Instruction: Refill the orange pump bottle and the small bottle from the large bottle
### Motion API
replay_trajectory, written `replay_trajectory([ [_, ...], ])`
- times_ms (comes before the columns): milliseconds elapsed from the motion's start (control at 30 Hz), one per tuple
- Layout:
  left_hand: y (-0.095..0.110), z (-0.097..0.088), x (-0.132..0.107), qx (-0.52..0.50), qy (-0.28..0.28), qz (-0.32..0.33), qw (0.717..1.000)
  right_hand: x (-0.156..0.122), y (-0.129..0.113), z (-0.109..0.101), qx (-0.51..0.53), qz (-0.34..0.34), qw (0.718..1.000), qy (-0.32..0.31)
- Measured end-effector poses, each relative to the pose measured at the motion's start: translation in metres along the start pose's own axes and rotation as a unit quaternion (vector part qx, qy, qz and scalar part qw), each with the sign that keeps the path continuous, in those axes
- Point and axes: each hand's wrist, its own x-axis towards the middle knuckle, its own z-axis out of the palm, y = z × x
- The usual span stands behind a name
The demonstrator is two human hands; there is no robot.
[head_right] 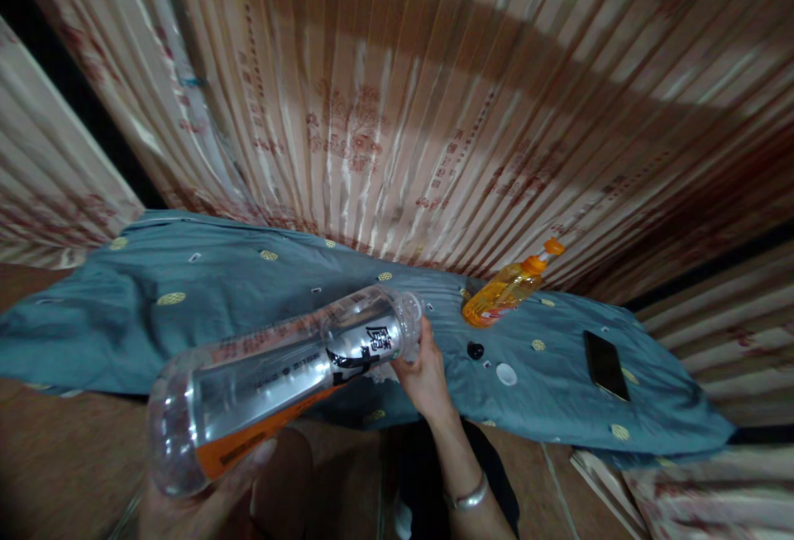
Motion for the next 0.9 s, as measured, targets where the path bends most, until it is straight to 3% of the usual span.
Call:
replay_trajectory([
  [233,0.009,0.004,-0.003,0.018,0.016,-0.012,1.000,-0.002,0.001,0.001,-0.001,0.000,1.000,0.009],
  [567,0.003,0.001,-0.002,0.018,0.008,-0.011,1.000,0.000,-0.008,0.000,0.026,0.009,1.000,-0.001],
  [733,0.003,0.000,0.000,0.041,0.012,0.018,0.999,-0.001,-0.003,0.001,0.015,0.008,1.000,0.003],
  [900,-0.003,-0.002,-0.001,0.026,0.007,0.003,1.000,0.000,0.003,0.002,0.000,0.007,1.000,0.010],
])
